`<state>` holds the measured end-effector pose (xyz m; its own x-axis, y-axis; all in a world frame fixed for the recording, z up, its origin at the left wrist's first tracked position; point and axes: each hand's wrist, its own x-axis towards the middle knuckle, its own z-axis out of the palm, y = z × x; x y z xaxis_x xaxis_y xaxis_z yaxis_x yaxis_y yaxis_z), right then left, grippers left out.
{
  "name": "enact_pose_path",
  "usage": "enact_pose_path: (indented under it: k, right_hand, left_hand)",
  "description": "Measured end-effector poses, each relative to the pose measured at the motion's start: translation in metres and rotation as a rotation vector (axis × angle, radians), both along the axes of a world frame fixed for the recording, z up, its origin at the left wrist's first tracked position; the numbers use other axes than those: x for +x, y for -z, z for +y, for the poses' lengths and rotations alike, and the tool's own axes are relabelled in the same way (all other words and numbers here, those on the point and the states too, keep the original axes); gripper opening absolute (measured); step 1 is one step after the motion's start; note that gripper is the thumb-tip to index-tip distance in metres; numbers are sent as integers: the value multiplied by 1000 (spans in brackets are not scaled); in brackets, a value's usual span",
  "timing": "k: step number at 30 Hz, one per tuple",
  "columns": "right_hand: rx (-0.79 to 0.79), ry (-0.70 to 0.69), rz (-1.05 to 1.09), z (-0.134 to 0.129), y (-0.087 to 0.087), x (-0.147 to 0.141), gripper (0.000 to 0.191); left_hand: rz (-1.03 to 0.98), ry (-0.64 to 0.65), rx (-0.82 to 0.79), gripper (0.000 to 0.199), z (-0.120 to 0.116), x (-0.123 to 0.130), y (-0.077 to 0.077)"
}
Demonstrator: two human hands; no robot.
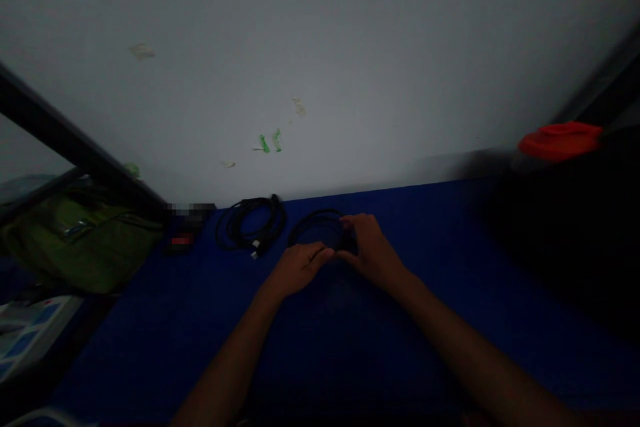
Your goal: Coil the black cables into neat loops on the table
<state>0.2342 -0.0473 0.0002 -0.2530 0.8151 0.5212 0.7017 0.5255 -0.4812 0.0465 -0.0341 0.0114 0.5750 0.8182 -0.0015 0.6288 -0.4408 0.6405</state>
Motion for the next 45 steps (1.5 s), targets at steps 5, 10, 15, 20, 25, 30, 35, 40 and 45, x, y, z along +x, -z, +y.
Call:
enact_pose_path:
  k: [5, 10, 15, 20, 25, 30, 35, 40, 45]
  right_hand:
    - [-110, 148, 171, 0, 0, -2, 51]
    - [-533, 83, -48, 0, -4, 4, 34]
    - [-714, -201, -181, -6, -7, 4, 20]
    - [-722, -276, -300, -13, -9, -3, 8]
    - [-682, -275, -138, -8, -3, -4, 9]
    - [-792, -84, 310, 2, 10, -8, 11]
    - [-908, -73, 775, 4, 18, -18, 14]
    - [-931, -147, 1009, 2, 15, -20, 12]
    - [-947, -234, 1069, 1, 11, -16, 19]
  left_hand:
    - [-75, -28, -42, 38, 3, -2, 0]
    - [-102, -58, -61, 38, 2, -3, 2]
    - [-122, -84, -31, 39, 3, -2, 6]
    - [-132, -140, 16, 37, 4, 1, 9]
    - [-275, -228, 1, 38, 3, 2, 10]
    - [-392, -238, -87, 41, 0, 5, 11]
    - [-380, -192, -30, 40, -8, 14, 10]
    - [-328, -167, 15, 39, -10, 15, 10]
    - [-291, -176, 72, 34, -9, 11, 7]
